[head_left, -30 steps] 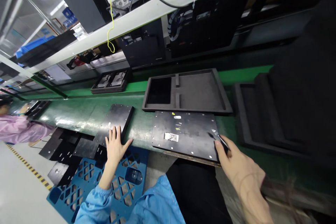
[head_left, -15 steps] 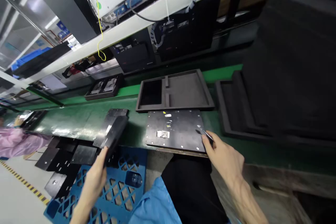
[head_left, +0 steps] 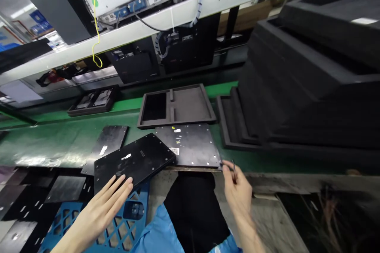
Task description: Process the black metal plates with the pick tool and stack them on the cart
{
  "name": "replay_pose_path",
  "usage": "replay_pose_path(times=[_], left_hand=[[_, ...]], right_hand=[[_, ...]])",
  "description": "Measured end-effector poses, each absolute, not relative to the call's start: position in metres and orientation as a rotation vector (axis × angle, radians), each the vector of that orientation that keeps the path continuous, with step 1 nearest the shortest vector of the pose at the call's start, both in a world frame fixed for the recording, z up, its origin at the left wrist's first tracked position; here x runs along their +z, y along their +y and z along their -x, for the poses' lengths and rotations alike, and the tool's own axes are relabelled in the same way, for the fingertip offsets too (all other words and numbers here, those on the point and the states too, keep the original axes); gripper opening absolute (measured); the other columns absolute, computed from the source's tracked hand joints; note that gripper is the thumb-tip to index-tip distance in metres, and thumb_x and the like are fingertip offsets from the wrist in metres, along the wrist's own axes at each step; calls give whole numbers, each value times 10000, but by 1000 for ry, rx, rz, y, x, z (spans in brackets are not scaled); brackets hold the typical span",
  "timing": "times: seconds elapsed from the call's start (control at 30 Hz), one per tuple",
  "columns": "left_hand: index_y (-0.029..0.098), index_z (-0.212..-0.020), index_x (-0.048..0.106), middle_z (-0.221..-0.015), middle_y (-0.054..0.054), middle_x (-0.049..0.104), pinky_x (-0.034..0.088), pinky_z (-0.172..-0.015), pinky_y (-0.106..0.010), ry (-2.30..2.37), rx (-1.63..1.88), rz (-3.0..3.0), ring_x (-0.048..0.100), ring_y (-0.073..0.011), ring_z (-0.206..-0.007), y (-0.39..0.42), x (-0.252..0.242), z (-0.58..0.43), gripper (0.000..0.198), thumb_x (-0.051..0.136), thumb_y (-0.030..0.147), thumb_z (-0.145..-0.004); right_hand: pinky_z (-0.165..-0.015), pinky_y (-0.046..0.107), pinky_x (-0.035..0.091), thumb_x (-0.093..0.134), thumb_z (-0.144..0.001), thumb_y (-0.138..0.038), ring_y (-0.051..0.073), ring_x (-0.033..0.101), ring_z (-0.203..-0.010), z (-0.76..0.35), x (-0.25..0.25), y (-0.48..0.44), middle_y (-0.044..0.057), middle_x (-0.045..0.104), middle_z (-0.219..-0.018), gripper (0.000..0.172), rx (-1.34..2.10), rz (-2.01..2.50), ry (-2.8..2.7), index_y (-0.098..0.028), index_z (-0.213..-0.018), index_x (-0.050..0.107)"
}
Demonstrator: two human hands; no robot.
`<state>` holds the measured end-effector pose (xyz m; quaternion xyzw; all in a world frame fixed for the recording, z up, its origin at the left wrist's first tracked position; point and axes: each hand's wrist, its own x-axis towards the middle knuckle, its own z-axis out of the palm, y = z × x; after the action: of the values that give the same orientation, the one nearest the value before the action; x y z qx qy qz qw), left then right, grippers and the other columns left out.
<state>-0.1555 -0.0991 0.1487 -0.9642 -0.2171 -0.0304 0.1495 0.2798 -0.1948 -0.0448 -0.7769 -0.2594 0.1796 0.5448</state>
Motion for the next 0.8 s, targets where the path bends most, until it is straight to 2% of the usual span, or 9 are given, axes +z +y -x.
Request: replay_pose_path(times=[0.07, 0.13, 0.2, 0.3, 0.37, 0.53, 0.67, 0.73, 0.8], left_hand=[[257, -1802, 157, -1677, 14, 527, 450, -1327, -444, -565, -125, 2759, 516, -207, -1577, -94, 149, 157, 922, 388, 126, -919], [269, -1786, 258, -1658, 19, 561, 492, -1309, -460, -496, -145, 2745, 525, -213, -1574, -91, 148, 159, 894, 404, 145, -912], [299, -1709, 472, -1648, 23, 583, 571, -1257, -500, -358, -124, 2729, 531, -260, -1575, -91, 144, 155, 806, 464, 185, -911], [353, -1512, 714, -1685, 38, 554, 652, -1169, -567, -102, -90, 2704, 532, -356, -1571, -88, 131, 136, 594, 600, 288, -932], [360, -1486, 729, -1726, 39, 506, 624, -1202, -584, -4, -121, 2713, 517, -375, -1580, -80, 119, 114, 532, 643, 299, -965], [240, -1607, 596, -1800, -21, 390, 448, -1337, -553, 35, -280, 2727, 439, -336, -1635, -25, 85, 58, 592, 585, 89, -1035], [257, -1642, 544, -1767, -22, 456, 436, -1332, -511, 25, -328, 2716, 513, -287, -1589, 15, 53, 26, 579, 542, 87, -1089], [265, -1639, 550, -1722, -28, 528, 490, -1281, -482, -27, -329, 2737, 588, -284, -1525, 18, 43, 13, 538, 570, 170, -1110], [252, -1592, 607, -1661, -54, 604, 559, -1200, -479, -120, -288, 2842, 623, -317, -1487, 10, 43, 2, 486, 611, 358, -1118]], right_hand=[[-586, 294, 394, 622, -992, -718, 164, 425, -567, -261, -55, -211, -58, 466, -621, 659, 556, 1749, -517, -202, -1384, 742], [-576, 291, 386, 649, -988, -710, 159, 396, -559, -242, -66, -222, -85, 405, -612, 742, 645, 1655, -440, -204, -1531, 638], [-592, 292, 393, 651, -994, -708, 160, 409, -570, -226, -76, -228, -91, 408, -612, 788, 687, 1604, -383, -204, -1593, 569], [-578, 288, 371, 659, -969, -748, 156, 406, -568, -215, -87, -233, -90, 420, -603, 799, 709, 1619, -322, -180, -1528, 606], [-559, 285, 355, 669, -934, -789, 155, 403, -556, -215, -91, -236, -91, 425, -589, 829, 731, 1637, -301, -165, -1478, 626], [-504, 277, 284, 714, -865, -829, 139, 318, -532, -229, -86, -247, -103, 365, -579, 831, 731, 1659, -250, -153, -1347, 666], [-502, 274, 273, 725, -895, -778, 138, 308, -542, -236, -77, -258, -100, 346, -597, 780, 720, 1655, -263, -157, -1364, 677], [-506, 270, 267, 721, -900, -776, 134, 305, -536, -236, -74, -263, -102, 334, -592, 768, 744, 1657, -277, -146, -1339, 695], [-514, 269, 265, 718, -913, -765, 131, 309, -531, -231, -72, -269, -100, 336, -586, 749, 803, 1660, -316, -143, -1331, 704]])
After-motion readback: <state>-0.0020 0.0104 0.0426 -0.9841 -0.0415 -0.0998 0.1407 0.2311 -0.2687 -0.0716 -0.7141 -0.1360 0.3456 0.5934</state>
